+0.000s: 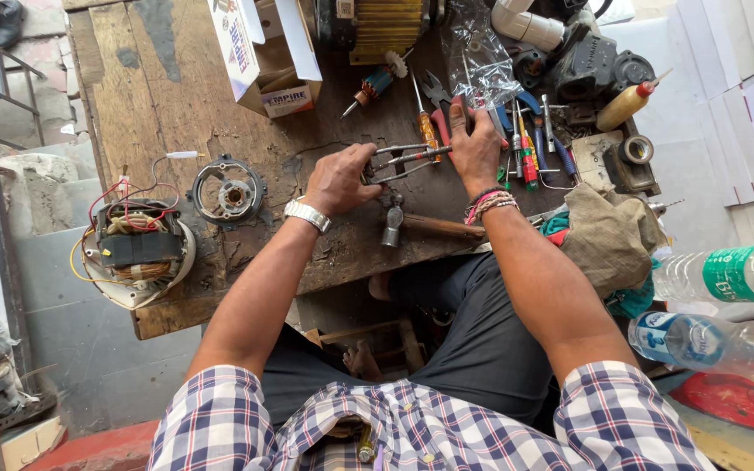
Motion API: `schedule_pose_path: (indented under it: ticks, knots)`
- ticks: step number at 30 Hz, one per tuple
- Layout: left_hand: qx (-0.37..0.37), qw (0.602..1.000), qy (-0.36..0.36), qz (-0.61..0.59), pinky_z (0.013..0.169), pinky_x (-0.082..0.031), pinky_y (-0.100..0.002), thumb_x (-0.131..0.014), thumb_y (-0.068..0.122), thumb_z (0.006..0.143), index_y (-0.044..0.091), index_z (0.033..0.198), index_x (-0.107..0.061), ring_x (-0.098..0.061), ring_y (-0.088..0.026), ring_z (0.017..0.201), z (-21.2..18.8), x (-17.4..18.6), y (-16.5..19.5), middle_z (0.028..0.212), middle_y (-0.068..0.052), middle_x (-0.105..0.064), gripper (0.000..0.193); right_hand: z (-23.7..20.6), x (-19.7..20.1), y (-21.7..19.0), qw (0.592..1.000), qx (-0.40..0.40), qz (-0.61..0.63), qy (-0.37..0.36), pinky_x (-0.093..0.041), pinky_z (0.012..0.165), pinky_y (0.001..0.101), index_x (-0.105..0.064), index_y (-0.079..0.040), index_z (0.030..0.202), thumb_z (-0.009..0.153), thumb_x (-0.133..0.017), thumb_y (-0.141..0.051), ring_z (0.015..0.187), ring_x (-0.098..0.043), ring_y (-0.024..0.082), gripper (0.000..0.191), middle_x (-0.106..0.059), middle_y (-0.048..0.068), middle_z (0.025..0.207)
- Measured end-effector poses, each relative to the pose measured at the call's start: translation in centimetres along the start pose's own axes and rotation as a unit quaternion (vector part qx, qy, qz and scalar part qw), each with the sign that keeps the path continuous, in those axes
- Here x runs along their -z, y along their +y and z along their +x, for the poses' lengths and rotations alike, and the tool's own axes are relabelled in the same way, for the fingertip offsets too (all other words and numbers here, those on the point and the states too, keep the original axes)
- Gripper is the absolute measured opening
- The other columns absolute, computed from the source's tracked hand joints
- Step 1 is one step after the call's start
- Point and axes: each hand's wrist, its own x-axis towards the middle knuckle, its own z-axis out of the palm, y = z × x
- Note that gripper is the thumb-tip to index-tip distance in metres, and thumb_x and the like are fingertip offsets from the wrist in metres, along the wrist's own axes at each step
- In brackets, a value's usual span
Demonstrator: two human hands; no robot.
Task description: The person secures a small motor rotor in a bench vise, uses a screwdriver to adjust components, wipes the rotor with a cloth, applies liquid from a bottle, and continues to manipulate the rotor with pliers and a screwdriver. The person handles the rotor, vise, screwdriver, cloth, and bottle.
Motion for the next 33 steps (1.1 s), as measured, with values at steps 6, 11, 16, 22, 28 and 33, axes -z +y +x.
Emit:
schedule_pose_path:
  ticks: [6, 11, 16, 22, 28, 33]
  knots:
    - [0.004, 0.998, -0.024, -0.052, 0.088, -0.055, -0.044, -0.082, 0.032, 0.076, 0.009, 0.13, -0.06, -0.069, -0.032, 0.099, -0.9, 0.9, -0.8, 0.11, -0.013, -0.071, 0.062, -0.5, 0.7, -0.1, 0.983, 0.173, 0.06, 0.005, -0.046, 0.06, 0.0369, -0.071, -0.003, 0.103, 0.104, -0.069, -0.044, 0.065, -0.058, 0.016, 0.041, -0.062, 0.007, 0.073]
    - [0.012, 0.998, 0.006, -0.063, 0.088, -0.054, -0.044, -0.082, 0.032, 0.076, 0.008, 0.131, -0.06, -0.069, -0.032, 0.1, -0.9, 0.9, -1.1, 0.118, -0.014, -0.071, 0.063, 0.5, 4.2, 1.0, 0.939, 0.141, 0.142, -0.28, -0.052, 0.089, 0.0293, -0.05, -0.006, 0.139, 0.092, -0.074, -0.012, 0.102, -0.063, 0.011, 0.053, -0.065, 0.004, 0.113]
    - [0.001, 0.998, -0.002, -0.062, 0.086, -0.056, -0.042, -0.081, 0.036, 0.076, 0.01, 0.128, -0.064, -0.07, -0.029, 0.098, -1.4, 0.8, -0.7, 0.115, -0.011, -0.071, 0.06, 0.1, 6.2, 2.1, 0.928, -0.012, 0.066, -0.368, -0.052, 0.089, 0.0328, -0.059, -0.008, 0.127, 0.088, -0.067, 0.001, 0.102, -0.064, 0.015, 0.042, -0.068, 0.005, 0.106]
    - [0.021, 0.999, -0.008, 0.035, 0.078, -0.057, -0.044, -0.086, 0.047, 0.07, 0.01, 0.11, -0.07, -0.066, -0.031, 0.094, -2.1, 1.0, 1.0, 0.11, -0.011, -0.065, 0.056, 0.1, 5.3, 1.6, 0.951, 0.041, -0.028, -0.304, -0.054, 0.088, 0.0359, -0.064, -0.007, 0.116, 0.086, -0.07, 0.003, 0.098, -0.068, 0.019, 0.032, -0.071, 0.008, 0.104]
    - [0.006, 1.0, -0.016, 0.025, 0.086, -0.055, -0.043, -0.086, 0.048, 0.073, 0.011, 0.107, -0.069, -0.064, -0.026, 0.102, -1.8, 0.4, 0.4, 0.099, -0.007, -0.065, 0.054, -1.0, 5.9, 1.7, 0.957, 0.122, -0.062, -0.255, -0.055, 0.088, 0.0361, -0.066, -0.004, 0.112, 0.086, -0.072, 0.003, 0.102, -0.072, 0.024, 0.028, -0.074, 0.01, 0.107]
    - [0.041, 0.999, -0.006, 0.017, 0.085, -0.055, -0.041, -0.084, 0.04, 0.078, 0.011, 0.113, -0.068, -0.065, -0.026, 0.097, -1.9, 0.0, -0.5, 0.099, -0.007, -0.066, 0.048, -1.3, 6.2, 1.8, 0.955, 0.115, 0.097, -0.255, -0.057, 0.095, 0.0338, -0.072, -0.006, 0.112, 0.101, -0.062, 0.002, 0.114, -0.068, 0.026, 0.017, -0.069, 0.013, 0.123]
